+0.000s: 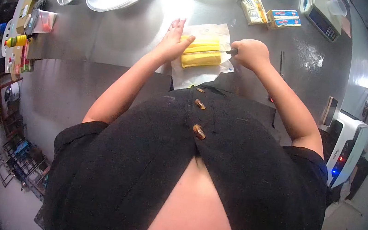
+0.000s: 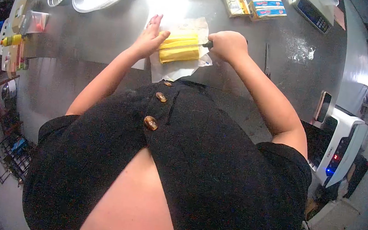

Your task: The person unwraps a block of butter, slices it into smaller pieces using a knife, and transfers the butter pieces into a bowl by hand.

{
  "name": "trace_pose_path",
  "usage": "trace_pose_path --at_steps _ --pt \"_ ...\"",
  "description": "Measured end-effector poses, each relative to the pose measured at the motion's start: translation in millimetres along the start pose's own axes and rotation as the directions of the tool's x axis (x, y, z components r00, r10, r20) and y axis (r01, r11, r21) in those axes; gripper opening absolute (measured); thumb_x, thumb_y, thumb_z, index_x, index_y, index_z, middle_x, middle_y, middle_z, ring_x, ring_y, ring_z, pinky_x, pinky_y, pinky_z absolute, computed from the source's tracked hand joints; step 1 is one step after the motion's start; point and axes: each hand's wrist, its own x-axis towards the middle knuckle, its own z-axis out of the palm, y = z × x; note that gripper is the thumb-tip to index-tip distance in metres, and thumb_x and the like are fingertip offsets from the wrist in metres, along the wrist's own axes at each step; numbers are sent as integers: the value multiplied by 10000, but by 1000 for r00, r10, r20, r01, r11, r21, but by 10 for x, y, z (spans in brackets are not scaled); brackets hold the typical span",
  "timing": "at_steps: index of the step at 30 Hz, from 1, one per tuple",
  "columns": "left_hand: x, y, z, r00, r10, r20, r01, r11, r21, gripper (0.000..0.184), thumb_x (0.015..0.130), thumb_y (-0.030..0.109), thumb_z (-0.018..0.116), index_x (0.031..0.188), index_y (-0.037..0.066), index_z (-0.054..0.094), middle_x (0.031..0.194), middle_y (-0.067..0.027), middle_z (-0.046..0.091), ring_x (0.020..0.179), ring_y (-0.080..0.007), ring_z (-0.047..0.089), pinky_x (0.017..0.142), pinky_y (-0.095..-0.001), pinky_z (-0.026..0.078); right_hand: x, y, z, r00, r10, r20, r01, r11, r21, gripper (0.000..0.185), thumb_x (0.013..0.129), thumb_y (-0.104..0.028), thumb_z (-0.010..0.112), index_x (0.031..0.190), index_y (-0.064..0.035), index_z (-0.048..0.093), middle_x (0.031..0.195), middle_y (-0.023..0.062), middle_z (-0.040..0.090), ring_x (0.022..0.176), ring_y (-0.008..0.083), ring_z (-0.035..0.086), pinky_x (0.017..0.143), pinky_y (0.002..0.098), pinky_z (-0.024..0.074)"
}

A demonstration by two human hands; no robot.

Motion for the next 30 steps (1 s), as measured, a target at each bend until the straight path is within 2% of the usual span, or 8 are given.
trace_pose_path --at_steps 7,13,20,25,30 --pt "-32 -76 84 1000 17 -17 -16 1000 13 768 902 437 501 1449 -18 213 1496 -284 193 1418 -389 133 1154 -423 135 4 13 65 1000 -21 -3 21 999 -25 123 743 -248 627 802 -151 673 772 84 669 763 292 661 658 430 526" --pt "-2 -146 148 998 43 -53 -40 998 44 735 903 424 492 1451 10 229 1495 -271 211 1413 -390 154 1145 -466 141 -5 -26 49 1000 14 15 -13 1000 -18 132 735 -250 630 814 -158 680 784 82 673 774 290 664 664 426 528" --pt "-16 -94 180 977 71 -200 -41 987 153 645 910 341 468 1439 31 267 1478 -245 277 1402 -390 197 1137 -499 136 60 -40 55 999 43 29 -43 999 -12 130 703 -208 622 798 -151 690 770 85 674 759 288 666 646 420 528" --pt "-41 -83 212 964 109 -243 -68 983 173 614 916 300 448 1441 37 270 1483 -223 280 1403 -384 199 1137 -507 132 52 -1 227 993 18 -114 -19 1000 -9 103 669 -192 618 734 -154 687 704 69 666 688 276 663 595 404 520" --pt "-29 -163 300 957 131 -257 -73 972 224 602 925 290 425 1451 50 258 1505 -197 249 1418 -370 162 1144 -505 106 66 -3 348 988 -8 -157 -2 998 -60 91 677 -195 610 723 -173 685 693 66 663 666 264 660 578 399 507"
